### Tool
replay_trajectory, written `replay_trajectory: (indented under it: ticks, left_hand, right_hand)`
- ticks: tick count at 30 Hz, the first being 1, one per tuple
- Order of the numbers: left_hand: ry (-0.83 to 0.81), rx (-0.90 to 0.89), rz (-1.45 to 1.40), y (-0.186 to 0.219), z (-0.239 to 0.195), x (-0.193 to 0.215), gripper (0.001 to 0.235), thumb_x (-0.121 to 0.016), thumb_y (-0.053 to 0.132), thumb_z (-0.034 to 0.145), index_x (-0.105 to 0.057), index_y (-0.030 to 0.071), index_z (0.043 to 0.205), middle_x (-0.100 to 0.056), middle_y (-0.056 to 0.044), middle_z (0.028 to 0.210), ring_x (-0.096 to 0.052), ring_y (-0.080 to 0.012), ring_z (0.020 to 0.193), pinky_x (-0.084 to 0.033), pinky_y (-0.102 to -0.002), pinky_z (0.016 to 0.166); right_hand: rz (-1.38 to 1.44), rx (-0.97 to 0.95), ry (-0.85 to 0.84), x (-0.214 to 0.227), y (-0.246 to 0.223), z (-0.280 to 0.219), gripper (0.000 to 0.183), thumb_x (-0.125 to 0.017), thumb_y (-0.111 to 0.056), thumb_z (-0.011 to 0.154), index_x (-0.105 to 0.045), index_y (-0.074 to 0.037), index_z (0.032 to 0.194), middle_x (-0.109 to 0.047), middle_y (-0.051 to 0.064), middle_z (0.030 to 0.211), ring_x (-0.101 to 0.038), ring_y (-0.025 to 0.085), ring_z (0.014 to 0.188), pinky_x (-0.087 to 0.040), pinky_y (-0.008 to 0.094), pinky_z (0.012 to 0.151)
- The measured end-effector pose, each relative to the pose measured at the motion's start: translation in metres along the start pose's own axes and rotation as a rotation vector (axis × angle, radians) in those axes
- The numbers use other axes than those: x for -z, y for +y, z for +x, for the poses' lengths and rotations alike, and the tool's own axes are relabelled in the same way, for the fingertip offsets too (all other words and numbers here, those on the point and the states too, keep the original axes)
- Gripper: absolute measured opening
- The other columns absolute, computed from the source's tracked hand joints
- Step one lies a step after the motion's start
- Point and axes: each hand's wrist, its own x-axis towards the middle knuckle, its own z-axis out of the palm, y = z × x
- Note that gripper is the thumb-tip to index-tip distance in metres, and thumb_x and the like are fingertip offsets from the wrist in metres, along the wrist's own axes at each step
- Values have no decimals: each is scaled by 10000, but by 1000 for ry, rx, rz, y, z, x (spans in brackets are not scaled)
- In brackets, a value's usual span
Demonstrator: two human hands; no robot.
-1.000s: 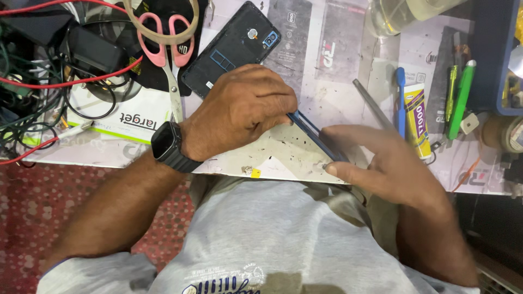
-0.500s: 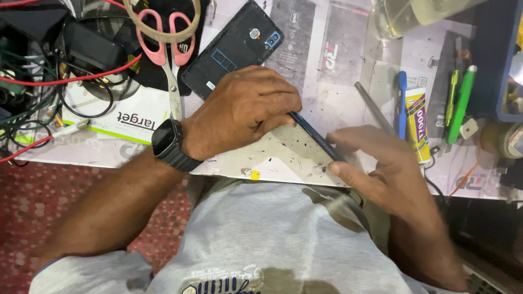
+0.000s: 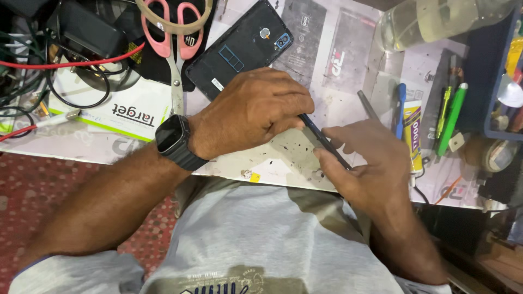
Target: The person disassembles a smartphone, removes the back cover, and manipulates internal components including the battery and ribbon cables. They use a utility knife to pry parts and apply adhesive to the frame before reassembling the device.
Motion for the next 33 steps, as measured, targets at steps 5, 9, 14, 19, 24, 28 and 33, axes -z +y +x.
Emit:
replay_trajectory:
  ticks: [5, 9, 14, 19, 24, 28, 33]
  left_hand:
    - [12, -12, -15, -1, -1, -1, 295, -824, 167, 878, -678, 44, 1103, -720, -84, 1091, -673, -296, 1036, -521, -424, 949]
    - [26, -20, -28, -3, -1, -2, 302, -830, 157, 867, -678, 40, 1100, -721, -87, 1081, -670, -302, 1025, -518, -429, 942]
    - [30, -24, -33, -3, -1, -2, 307, -826, 166, 870, -678, 40, 1108, -718, -87, 1084, -669, -298, 1028, -516, -427, 937]
    - [11, -20, -27, -3, -1, -1, 281, -812, 164, 878, -686, 46, 1099, -717, -75, 1071, -667, -298, 1010, -518, -432, 933]
    - [-13, -27, -10, -2, 0, 1, 246, -794, 149, 898, -695, 52, 1101, -720, -73, 1097, -673, -284, 1013, -513, -423, 923]
    - [-15, -29, -7, -3, 0, 1, 235, -796, 141, 896, -699, 56, 1092, -722, -66, 1095, -675, -278, 1014, -523, -415, 923]
    - [-6, -37, 6, -2, 2, 0, 219, -797, 126, 915, -697, 64, 1100, -718, -58, 1099, -682, -271, 1046, -530, -415, 929]
  right_hand:
    - [74, -82, -27, -1, 2, 1, 300, -815, -48, 792, -766, -23, 1087, -724, 77, 892, -652, 163, 778, -510, 281, 704]
    - [102, -46, -6, -3, 7, -2, 278, -814, -30, 807, -758, -16, 1079, -726, 77, 912, -659, 153, 805, -513, 278, 733]
    - [108, 13, 38, -7, 9, -5, 287, -819, -7, 816, -742, -10, 1092, -725, 91, 937, -663, 162, 817, -518, 279, 737]
    - [22, 128, 92, -9, 4, -6, 272, -824, -3, 849, -731, -19, 1105, -720, 115, 969, -694, 218, 873, -534, 299, 758]
    - [-157, 187, 63, -5, -2, -4, 276, -847, -3, 808, -741, -6, 1063, -723, 136, 921, -685, 280, 828, -527, 359, 734]
    - [-147, 210, 90, -8, -1, -3, 263, -848, 3, 832, -736, 4, 1070, -721, 132, 918, -683, 268, 811, -520, 362, 717]
    - [-78, 204, 117, -8, 1, -4, 257, -851, 1, 831, -726, 0, 1055, -713, 124, 915, -685, 260, 809, -518, 360, 708]
